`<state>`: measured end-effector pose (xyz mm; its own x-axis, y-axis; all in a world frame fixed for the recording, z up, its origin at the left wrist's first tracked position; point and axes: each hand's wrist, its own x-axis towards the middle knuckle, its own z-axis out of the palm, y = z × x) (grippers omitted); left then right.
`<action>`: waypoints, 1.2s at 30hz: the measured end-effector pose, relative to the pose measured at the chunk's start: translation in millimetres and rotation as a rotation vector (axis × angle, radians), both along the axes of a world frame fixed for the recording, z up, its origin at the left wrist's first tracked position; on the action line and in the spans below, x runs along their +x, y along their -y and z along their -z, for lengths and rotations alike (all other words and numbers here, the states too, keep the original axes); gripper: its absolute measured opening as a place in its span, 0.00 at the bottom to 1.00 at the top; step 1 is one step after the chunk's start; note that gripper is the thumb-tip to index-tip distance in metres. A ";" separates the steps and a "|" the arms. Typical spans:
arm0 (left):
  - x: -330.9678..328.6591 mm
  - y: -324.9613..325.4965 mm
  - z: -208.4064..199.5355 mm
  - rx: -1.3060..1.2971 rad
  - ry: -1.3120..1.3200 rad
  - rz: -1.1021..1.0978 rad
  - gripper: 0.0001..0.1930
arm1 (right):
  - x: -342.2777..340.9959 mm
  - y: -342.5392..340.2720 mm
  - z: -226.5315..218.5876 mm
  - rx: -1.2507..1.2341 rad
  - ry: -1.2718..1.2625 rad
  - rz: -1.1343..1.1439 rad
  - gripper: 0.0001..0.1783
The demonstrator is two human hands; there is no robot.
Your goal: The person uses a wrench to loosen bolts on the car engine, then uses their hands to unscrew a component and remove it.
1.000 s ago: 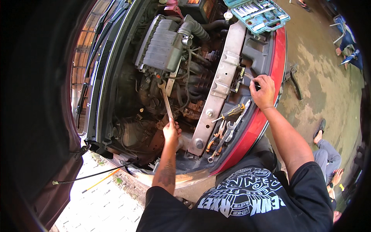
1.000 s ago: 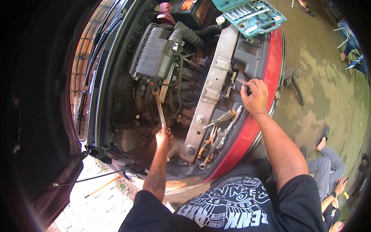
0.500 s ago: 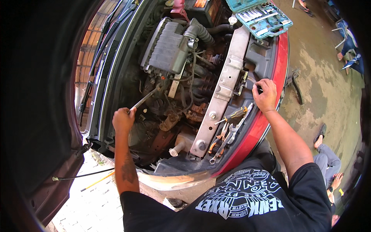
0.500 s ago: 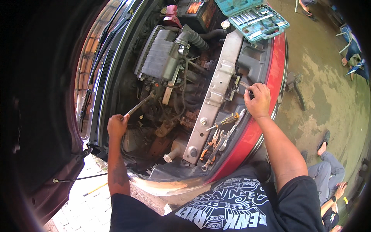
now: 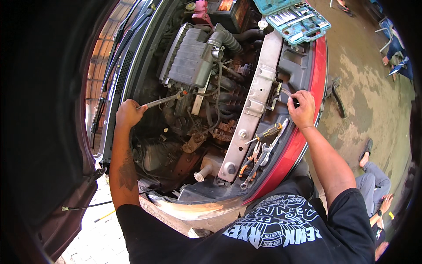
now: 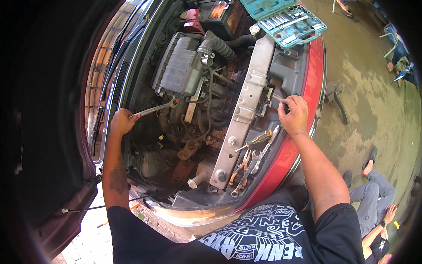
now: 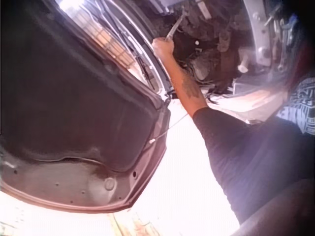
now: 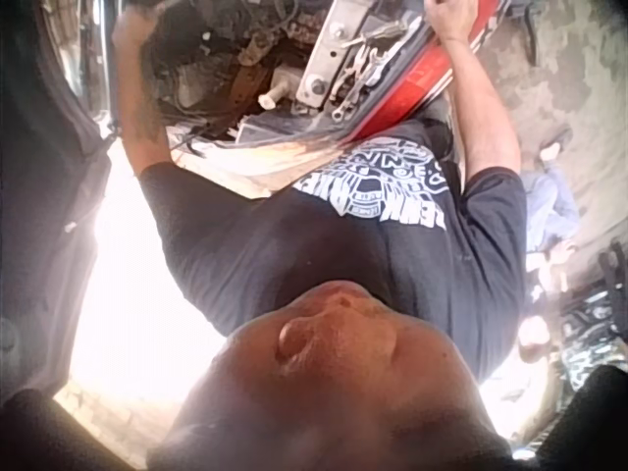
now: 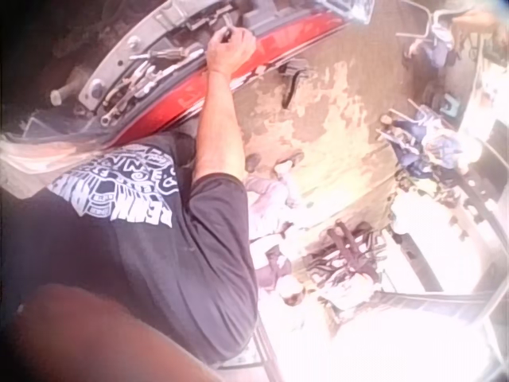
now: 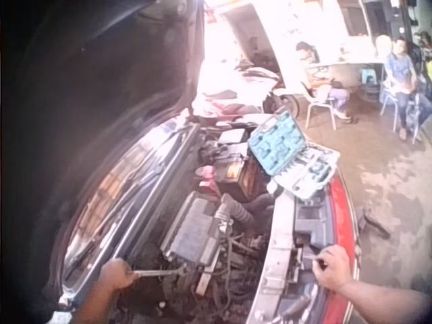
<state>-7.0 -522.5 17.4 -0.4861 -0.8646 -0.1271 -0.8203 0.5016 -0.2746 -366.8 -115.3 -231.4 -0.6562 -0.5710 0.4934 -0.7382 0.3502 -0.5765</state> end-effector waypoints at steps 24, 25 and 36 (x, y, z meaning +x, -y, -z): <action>-45.3 65.3 -6.4 0.169 0.126 0.061 0.26 | 2.5 3.5 -2.4 -0.013 0.024 0.001 0.07; -47.5 64.6 -9.1 0.197 0.144 0.027 0.26 | 2.4 3.2 -3.1 -0.015 0.023 0.003 0.07; -47.4 47.3 -11.6 0.139 0.096 0.062 0.24 | 0.6 1.1 -3.2 -0.003 0.009 0.001 0.07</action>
